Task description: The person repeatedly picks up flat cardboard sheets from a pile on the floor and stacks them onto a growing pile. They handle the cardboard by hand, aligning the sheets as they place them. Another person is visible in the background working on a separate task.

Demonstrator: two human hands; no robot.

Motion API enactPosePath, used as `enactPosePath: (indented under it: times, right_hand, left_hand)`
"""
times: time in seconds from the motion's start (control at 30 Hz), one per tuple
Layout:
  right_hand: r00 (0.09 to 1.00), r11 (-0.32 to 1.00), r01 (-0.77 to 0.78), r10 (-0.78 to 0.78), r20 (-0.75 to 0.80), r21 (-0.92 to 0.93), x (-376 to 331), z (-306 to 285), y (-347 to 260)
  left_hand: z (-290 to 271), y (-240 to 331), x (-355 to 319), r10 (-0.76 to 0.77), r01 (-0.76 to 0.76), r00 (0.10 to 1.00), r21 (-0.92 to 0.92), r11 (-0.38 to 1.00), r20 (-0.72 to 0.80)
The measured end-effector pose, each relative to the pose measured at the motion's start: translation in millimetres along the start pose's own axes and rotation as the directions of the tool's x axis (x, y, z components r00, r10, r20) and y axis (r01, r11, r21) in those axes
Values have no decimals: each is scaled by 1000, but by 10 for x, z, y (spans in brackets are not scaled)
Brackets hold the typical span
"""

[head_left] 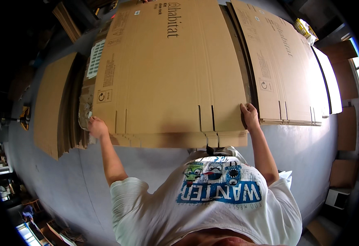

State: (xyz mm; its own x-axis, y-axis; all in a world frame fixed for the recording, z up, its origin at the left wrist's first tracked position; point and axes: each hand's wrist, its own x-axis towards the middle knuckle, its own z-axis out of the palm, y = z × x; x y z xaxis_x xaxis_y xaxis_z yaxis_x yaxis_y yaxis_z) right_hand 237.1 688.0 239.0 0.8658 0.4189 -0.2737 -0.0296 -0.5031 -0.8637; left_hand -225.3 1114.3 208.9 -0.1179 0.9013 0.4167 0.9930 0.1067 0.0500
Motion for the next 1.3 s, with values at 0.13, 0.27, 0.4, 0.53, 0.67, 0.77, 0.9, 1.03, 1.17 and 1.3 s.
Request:
enactPosePath:
  times: [0.13, 0.27, 0.4, 0.53, 0.67, 0.77, 0.9, 1.03, 1.17, 1.3]
  right_hand:
    - [996, 995, 90, -91, -22, -32, 75, -43, 90]
    - [979, 951, -162, 123, 160, 261, 68, -87, -77]
    - [975, 925, -157, 88, 205, 346, -76, -254, -413]
    - [979, 907, -146, 75, 189, 396, -171, -429, -687]
    - [979, 904, -114, 31, 203, 411, -8, -531, -735]
    - [996, 989, 86, -88, 7, 119, 166, -849, -698]
    - [973, 967, 209, -221, -65, -146, 261, -1854, -838]
    - [981, 933, 85, -140, -135, -349, 739, -3555, -407]
    - [687, 353, -137, -640, -345, -926, 592, -4356, -99]
    - [803, 447, 56, -552, -226, -893, 700, -4057, 442]
  left_hand:
    - [53, 1, 43, 14, -15, 998, 19, 1000, 55]
    - [113, -141, 115, -14, 8, 978, 32, 999, 206]
    - [-220, -13, 325, 29, -68, 952, 118, 991, 304]
    - [-176, 73, 703, 147, -146, 939, -29, 989, 309]
    - [-92, -533, 1212, 281, -266, 881, -93, 959, 381]
    - [-8, -21, 863, 18, 459, 644, -404, 791, 765]
    - [-294, 221, -44, 347, 700, 391, -520, 489, 853]
    - [-852, 1369, -1137, 657, 605, 335, -689, 400, 676]
    - [-1227, 2841, -2366, 651, 595, 523, -782, 183, 550]
    - [-1650, 4509, -3517, 783, 596, 488, -803, 24, 386]
